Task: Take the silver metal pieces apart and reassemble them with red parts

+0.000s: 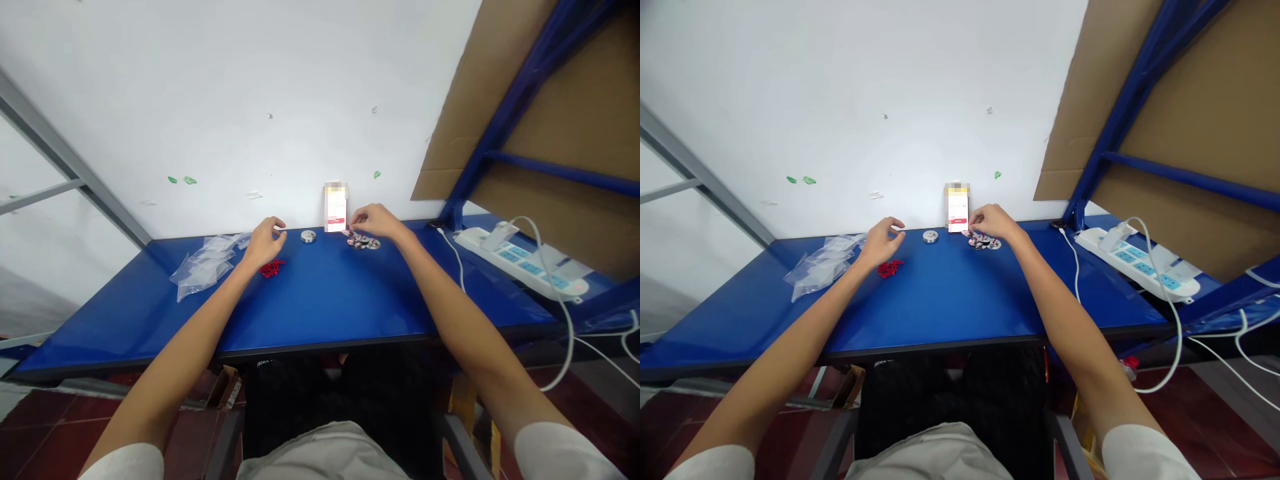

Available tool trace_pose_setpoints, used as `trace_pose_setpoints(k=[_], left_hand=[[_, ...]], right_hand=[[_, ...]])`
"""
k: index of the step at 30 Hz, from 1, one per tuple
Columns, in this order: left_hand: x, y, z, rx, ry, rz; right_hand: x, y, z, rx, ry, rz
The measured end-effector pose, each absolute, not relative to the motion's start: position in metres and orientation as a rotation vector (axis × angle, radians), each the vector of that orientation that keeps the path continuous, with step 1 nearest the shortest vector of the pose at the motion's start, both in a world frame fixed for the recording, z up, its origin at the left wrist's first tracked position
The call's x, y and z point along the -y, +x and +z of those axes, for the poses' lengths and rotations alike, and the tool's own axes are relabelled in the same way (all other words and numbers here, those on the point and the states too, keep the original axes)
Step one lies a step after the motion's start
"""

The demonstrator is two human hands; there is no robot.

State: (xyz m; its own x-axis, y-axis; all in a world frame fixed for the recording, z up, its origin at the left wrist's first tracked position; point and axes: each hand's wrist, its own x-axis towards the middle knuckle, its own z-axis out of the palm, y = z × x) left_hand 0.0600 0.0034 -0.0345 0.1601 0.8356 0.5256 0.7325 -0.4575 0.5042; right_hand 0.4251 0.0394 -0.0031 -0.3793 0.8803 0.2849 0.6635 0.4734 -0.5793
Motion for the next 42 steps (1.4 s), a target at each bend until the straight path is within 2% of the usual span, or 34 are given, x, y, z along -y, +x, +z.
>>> trace_pose_setpoints(k=[8,15,20,23,29,37,42], left_hand=[[-0.002,0.056,-0.031,-1.586,2.38,0.955],[-0.003,0.053,-0.029,-1.568,2.477,0.904],[-0.005,0.042,-0.024,-1.621,2.564,0.822],[-0.007,0.035,-0.022,-1.658,2.556,0.849],[-0.01,0.029,-0.026,-1.68,2.563,0.849],[-0.006,0.031,-0.025,-1.642,2.542,0.874],[-0.008,0.027,-0.025,-1.627,2.511,0.848]], right_hand=[[-0.038,0.437,-0.001,2.397,-1.616,0.324],[-0.028,0.377,-0.036,2.266,-1.295,-0.063],[-0.031,0.333,-0.066,2.493,-0.983,-0.136],[-0.037,0.316,-0.066,2.59,-0.984,-0.195],[-0.052,0.294,-0.048,2.689,-1.184,-0.217],[-0.071,0.295,-0.046,2.554,-1.213,-0.026],[-0.067,0.298,-0.047,2.495,-1.209,-0.042]])
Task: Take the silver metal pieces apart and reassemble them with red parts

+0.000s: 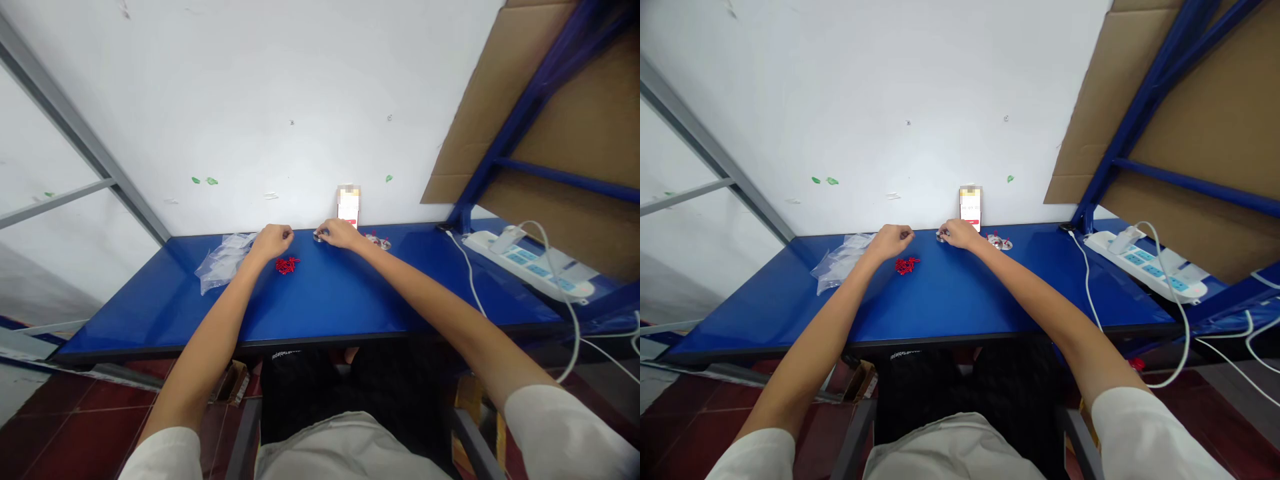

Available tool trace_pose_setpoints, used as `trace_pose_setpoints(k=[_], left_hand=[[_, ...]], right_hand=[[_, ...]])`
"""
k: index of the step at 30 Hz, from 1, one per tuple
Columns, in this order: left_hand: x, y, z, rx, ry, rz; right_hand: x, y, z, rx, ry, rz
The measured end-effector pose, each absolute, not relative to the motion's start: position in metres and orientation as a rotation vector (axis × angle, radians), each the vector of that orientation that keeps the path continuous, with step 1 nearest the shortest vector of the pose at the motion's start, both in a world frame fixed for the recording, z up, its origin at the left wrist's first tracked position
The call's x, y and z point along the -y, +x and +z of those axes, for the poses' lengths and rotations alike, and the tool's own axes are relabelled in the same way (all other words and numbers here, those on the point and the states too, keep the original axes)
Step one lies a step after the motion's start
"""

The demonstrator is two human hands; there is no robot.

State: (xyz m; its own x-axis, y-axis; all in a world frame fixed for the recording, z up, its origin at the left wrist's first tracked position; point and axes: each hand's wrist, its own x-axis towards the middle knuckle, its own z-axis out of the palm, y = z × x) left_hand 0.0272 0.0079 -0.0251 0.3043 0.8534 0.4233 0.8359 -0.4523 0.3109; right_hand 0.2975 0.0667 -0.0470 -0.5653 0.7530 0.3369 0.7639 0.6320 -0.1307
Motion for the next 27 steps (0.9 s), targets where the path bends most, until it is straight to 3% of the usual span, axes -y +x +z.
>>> trace_pose_setpoints(k=[8,14,27], left_hand=[[-0.012,0.022,-0.025,-1.514,2.547,0.724],[-0.006,0.018,-0.015,-1.339,2.463,0.449],[-0.004,0.025,-0.016,-1.289,2.486,0.036]], right_hand=[[-0.044,0.292,-0.041,2.438,-1.199,-0.24],[0.003,0.313,-0.049,2.277,-0.986,-0.04],[-0.025,0.325,-0.076,1.998,-1.068,0.254]])
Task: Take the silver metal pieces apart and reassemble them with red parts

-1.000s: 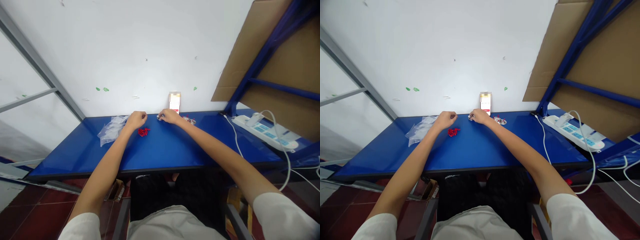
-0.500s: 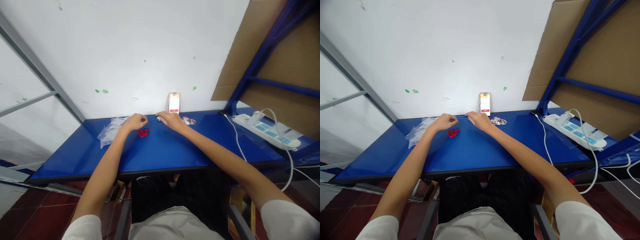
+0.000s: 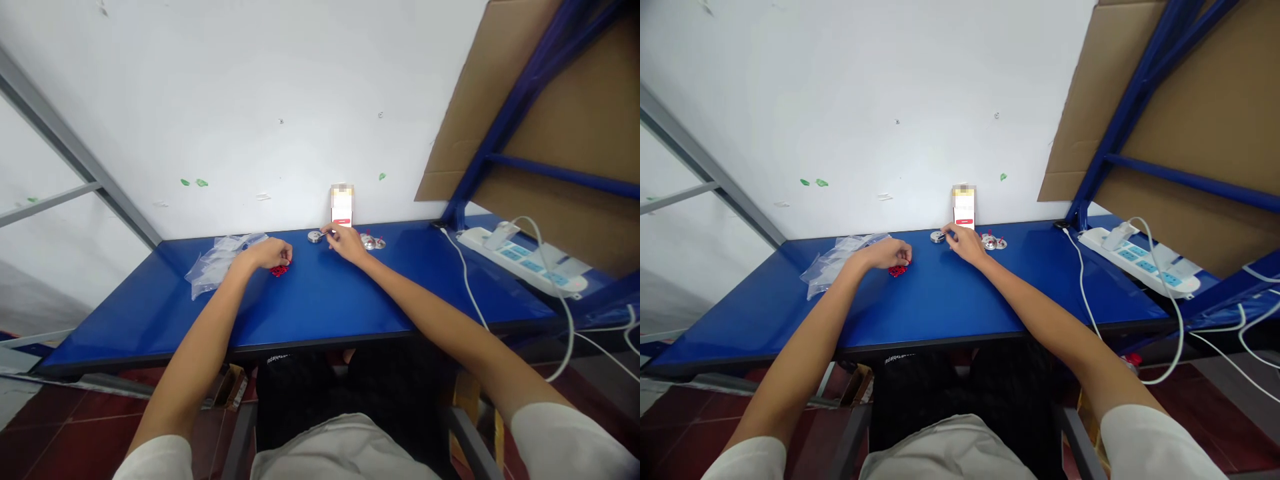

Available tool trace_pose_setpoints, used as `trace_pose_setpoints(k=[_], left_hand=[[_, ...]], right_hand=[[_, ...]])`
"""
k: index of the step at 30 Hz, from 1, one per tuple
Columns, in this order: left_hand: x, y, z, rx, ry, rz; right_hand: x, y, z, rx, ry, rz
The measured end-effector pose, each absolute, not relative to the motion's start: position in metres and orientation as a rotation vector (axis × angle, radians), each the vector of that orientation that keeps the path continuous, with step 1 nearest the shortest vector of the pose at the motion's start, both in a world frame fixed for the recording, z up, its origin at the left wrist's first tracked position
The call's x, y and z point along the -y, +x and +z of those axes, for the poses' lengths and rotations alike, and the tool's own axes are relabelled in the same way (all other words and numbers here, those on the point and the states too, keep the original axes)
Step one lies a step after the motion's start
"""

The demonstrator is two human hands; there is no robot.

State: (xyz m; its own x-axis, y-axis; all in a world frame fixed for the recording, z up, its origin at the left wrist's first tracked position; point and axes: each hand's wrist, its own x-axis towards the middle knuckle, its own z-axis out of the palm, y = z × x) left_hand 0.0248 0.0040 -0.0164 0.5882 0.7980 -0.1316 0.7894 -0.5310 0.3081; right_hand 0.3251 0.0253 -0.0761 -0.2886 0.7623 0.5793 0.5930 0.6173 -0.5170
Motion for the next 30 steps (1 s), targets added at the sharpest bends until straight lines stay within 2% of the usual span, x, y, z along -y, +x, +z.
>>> trace_pose_setpoints(k=[3,9,17,19,25,30], left_hand=[[-0.004,0.025,-0.016,-1.268,2.523,0.13],[-0.004,0.033,-0.019,-1.21,2.483,0.597],[0.009,0.064,-0.021,-1.135,2.363,1.017],[0.012,0.069,-0.021,-1.15,2.332,1.085],[0.013,0.08,-0.031,-1.178,2.417,1.12],[0.009,0.079,-0.037,-1.32,2.47,1.113]], right_hand=[[-0.023,0.321,-0.079,2.002,-0.955,0.182],[-0.019,0.319,-0.078,1.994,-0.902,0.054],[-0.018,0.312,-0.076,1.879,-0.935,0.187],[-0.017,0.307,-0.076,1.763,-0.974,0.313],[-0.007,0.289,-0.072,1.369,-0.935,1.135],[0.005,0.282,-0.064,1.282,-0.857,1.333]])
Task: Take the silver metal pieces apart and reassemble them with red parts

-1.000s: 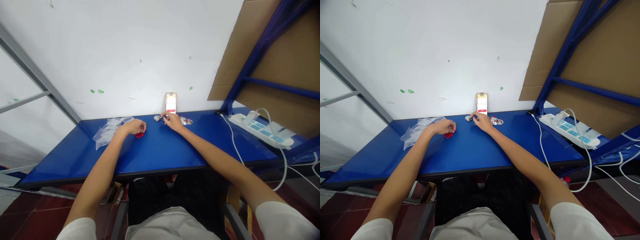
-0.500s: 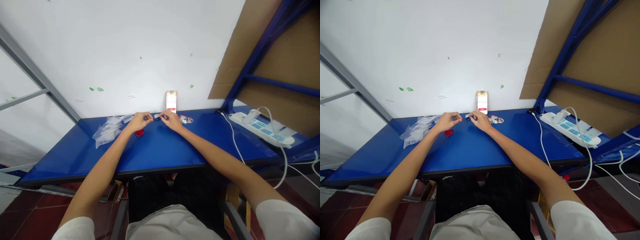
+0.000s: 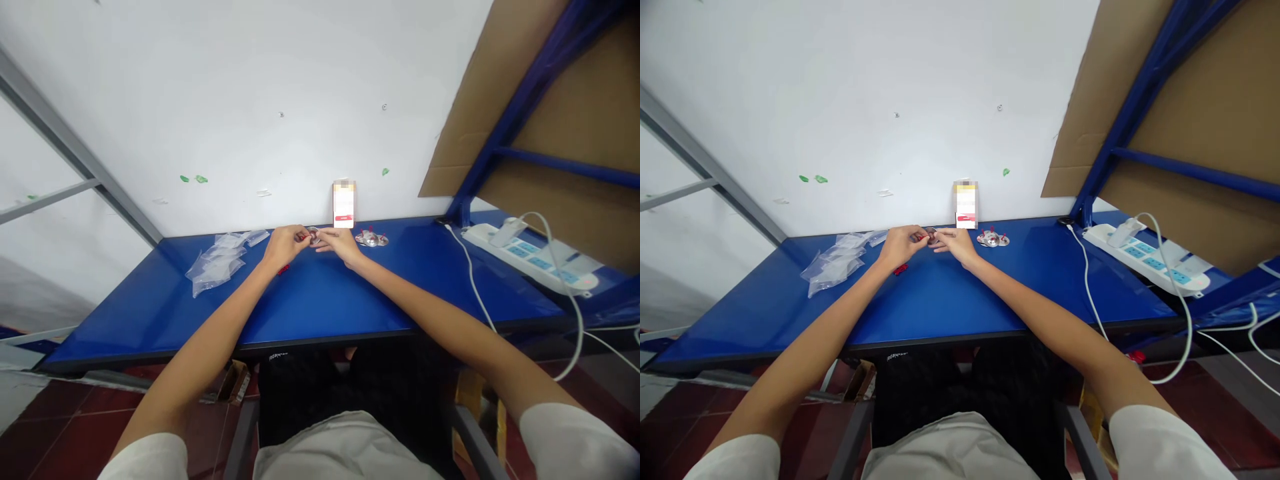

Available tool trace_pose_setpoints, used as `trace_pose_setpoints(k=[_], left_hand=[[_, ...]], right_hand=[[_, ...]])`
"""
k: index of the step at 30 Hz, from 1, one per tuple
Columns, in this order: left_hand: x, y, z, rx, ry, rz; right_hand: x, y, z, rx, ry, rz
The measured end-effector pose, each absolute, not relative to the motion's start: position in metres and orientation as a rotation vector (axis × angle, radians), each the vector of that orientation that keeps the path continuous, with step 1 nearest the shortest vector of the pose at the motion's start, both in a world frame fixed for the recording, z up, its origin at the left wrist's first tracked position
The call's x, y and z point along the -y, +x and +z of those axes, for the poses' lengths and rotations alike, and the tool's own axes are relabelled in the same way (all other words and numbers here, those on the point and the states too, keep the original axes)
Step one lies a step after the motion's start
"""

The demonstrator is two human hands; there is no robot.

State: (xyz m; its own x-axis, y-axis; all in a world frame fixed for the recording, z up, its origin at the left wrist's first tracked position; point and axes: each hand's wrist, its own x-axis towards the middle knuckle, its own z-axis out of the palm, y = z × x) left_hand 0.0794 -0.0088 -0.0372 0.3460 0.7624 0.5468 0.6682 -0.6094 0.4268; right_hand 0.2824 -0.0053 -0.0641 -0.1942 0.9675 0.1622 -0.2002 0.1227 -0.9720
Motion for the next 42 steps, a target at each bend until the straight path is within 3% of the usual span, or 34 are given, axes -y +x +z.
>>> trace_pose_setpoints(k=[10,24,42], left_hand=[[0.007,0.081,-0.04,-1.313,2.101,1.243],[0.009,0.086,-0.042,-1.321,2.048,1.342],[0.008,0.092,-0.047,-1.2,1.751,1.349]], right_hand=[[0.007,0.284,-0.064,1.318,-0.806,1.372],[0.01,0.283,-0.063,1.355,-0.743,1.356],[0.007,0.281,-0.067,1.48,-0.763,1.108]])
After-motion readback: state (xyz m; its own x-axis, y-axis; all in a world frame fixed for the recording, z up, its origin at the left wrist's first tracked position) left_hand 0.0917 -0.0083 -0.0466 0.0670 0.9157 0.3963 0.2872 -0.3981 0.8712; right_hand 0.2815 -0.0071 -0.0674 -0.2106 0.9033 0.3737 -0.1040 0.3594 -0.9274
